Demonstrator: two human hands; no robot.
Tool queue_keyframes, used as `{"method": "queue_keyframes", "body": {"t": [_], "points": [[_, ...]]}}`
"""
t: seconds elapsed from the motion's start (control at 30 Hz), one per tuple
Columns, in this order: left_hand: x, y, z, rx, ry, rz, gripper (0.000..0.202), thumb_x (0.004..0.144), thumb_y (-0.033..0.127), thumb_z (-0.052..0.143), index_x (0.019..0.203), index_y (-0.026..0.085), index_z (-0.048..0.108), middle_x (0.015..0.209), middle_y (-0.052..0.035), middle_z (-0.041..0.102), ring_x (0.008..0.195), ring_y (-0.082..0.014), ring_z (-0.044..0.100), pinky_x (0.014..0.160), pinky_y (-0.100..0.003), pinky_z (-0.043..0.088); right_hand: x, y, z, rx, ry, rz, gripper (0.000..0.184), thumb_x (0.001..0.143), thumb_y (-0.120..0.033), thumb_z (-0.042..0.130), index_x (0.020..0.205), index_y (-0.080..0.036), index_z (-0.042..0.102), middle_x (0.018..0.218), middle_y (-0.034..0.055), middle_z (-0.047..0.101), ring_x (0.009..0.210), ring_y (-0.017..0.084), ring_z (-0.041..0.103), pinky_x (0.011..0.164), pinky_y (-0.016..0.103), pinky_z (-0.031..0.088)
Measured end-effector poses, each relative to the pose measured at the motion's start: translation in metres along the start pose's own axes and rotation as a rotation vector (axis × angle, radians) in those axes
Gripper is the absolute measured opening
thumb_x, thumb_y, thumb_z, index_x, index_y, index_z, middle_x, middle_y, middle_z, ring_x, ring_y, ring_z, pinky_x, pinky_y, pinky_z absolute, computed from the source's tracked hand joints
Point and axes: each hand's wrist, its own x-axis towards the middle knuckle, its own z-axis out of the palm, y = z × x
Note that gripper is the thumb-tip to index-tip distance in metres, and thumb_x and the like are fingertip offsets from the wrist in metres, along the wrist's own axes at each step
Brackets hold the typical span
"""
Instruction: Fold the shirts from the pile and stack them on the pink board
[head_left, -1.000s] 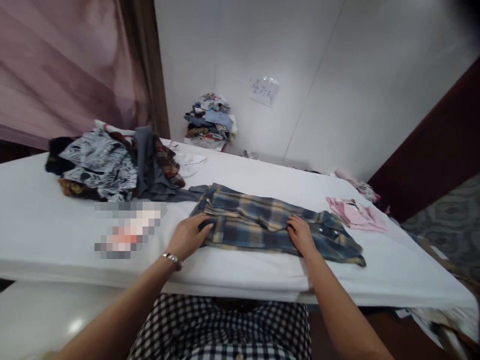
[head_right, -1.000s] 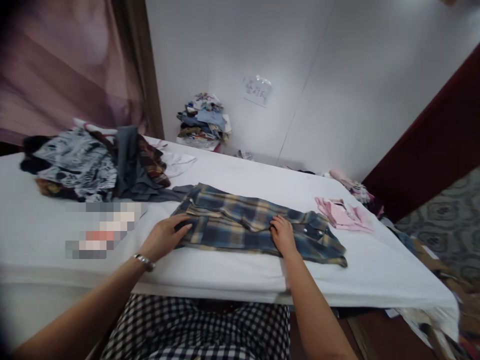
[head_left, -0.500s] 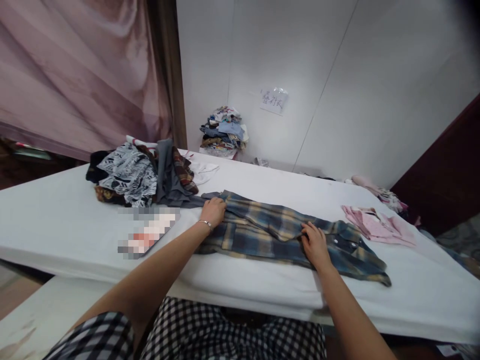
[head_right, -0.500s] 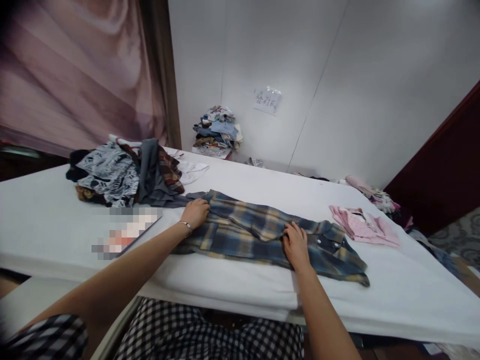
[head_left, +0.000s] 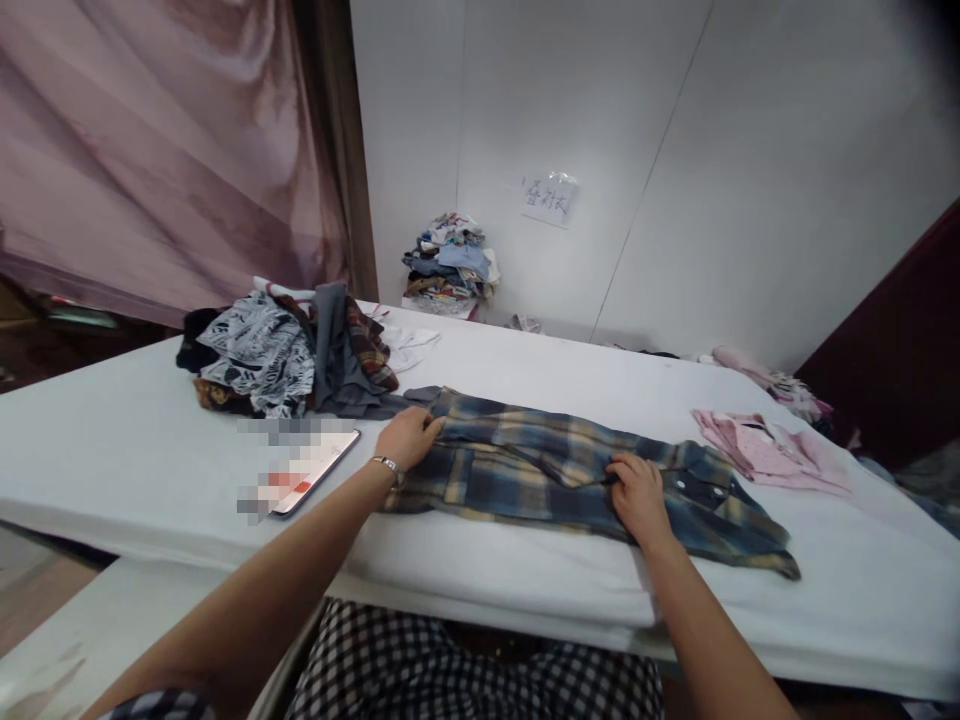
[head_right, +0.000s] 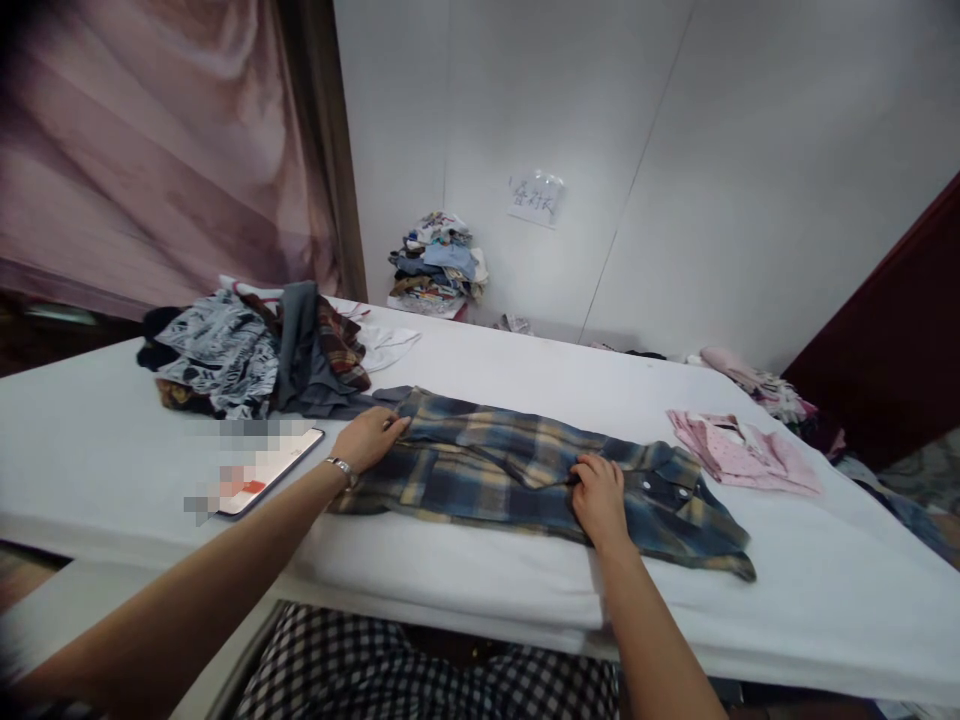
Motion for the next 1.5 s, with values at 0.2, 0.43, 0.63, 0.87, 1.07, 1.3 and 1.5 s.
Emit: {"method": "queue_keyframes", "body": {"t": [0.2,0.43,0.63,0.87,1.07,1.3,1.5], "points": [[0.024,0.003,0.003,0.041,-0.139,-0.206,0.056,0.079,0.058,0.044,0.105,0.011,0.061,0.113,-0.0231,0.064,0.102,-0.0357,0.062,0.08,-0.042,0.048,0.0,-0.009,-0.002,0.191,0.055,-0.051,0.03,0.081,-0.016,0.045,0.102,-0.021,0.066,0.113,0.0088,0.066,0.119,0.026,0.052,0.102,0.052,0.035],[0.041,0.017,-0.01,0.015,-0.294,-0.186,0.037,0.073,0.04,0.059,0.095,0.011,0.067,0.106,-0.0144,0.07,0.098,-0.027,0.065,0.076,-0.027,0.049,0.005,-0.01,-0.002,0.359,0.064,-0.02,0.026,0.08,-0.018,0.048,0.095,-0.02,0.069,0.104,0.0101,0.069,0.112,0.026,0.057,0.098,0.048,0.045],[0.059,0.068,-0.057,0.02,-0.277,-0.078,0.031,0.069,0.033,0.062,0.09,0.01,0.069,0.104,-0.0155,0.07,0.101,-0.0299,0.063,0.085,-0.03,0.047,0.006,-0.009,-0.006,0.462,0.109,0.016,0.025,0.079,-0.018,0.049,0.093,-0.022,0.069,0.1,0.0082,0.07,0.106,0.024,0.059,0.096,0.046,0.047],[0.064,0.206,-0.044,-0.163,-0.367,0.172,0.032,0.067,0.039,0.071,0.081,0.011,0.069,0.098,-0.0158,0.07,0.103,-0.033,0.062,0.087,-0.036,0.048,0.004,-0.001,-0.012,0.515,0.243,0.088,0.022,0.079,-0.019,0.048,0.089,-0.021,0.068,0.094,0.0083,0.07,0.097,0.022,0.063,0.092,0.042,0.049],[0.038,0.244,0.005,-0.365,-0.445,0.29,0.034,0.081,0.046,0.057,0.1,0.019,0.067,0.098,-0.0077,0.071,0.084,-0.018,0.066,0.075,-0.03,0.054,0.004,0.003,-0.019,0.512,0.273,0.181,0.022,0.08,-0.023,0.047,0.086,-0.022,0.068,0.09,0.007,0.07,0.093,0.022,0.063,0.088,0.04,0.05],[0.038,0.147,0.01,-0.296,-0.282,-0.066,0.059,0.082,0.055,0.047,0.111,0.007,0.06,0.106,-0.023,0.067,0.088,-0.0301,0.067,0.073,-0.04,0.054,0.006,0.0,-0.019,0.524,0.27,0.19,0.022,0.08,-0.021,0.047,0.085,-0.021,0.068,0.089,0.0069,0.07,0.09,0.022,0.063,0.086,0.038,0.05],[0.026,0.151,0.035,-0.392,-0.301,-0.099,0.046,0.076,0.057,0.055,0.086,0.015,0.07,0.08,-0.0117,0.073,0.075,-0.0246,0.068,0.064,-0.032,0.054,0.007,-0.003,-0.019,0.496,0.224,0.185,0.022,0.079,-0.021,0.047,0.083,-0.021,0.069,0.085,0.007,0.07,0.086,0.021,0.063,0.083,0.037,0.05]]}}
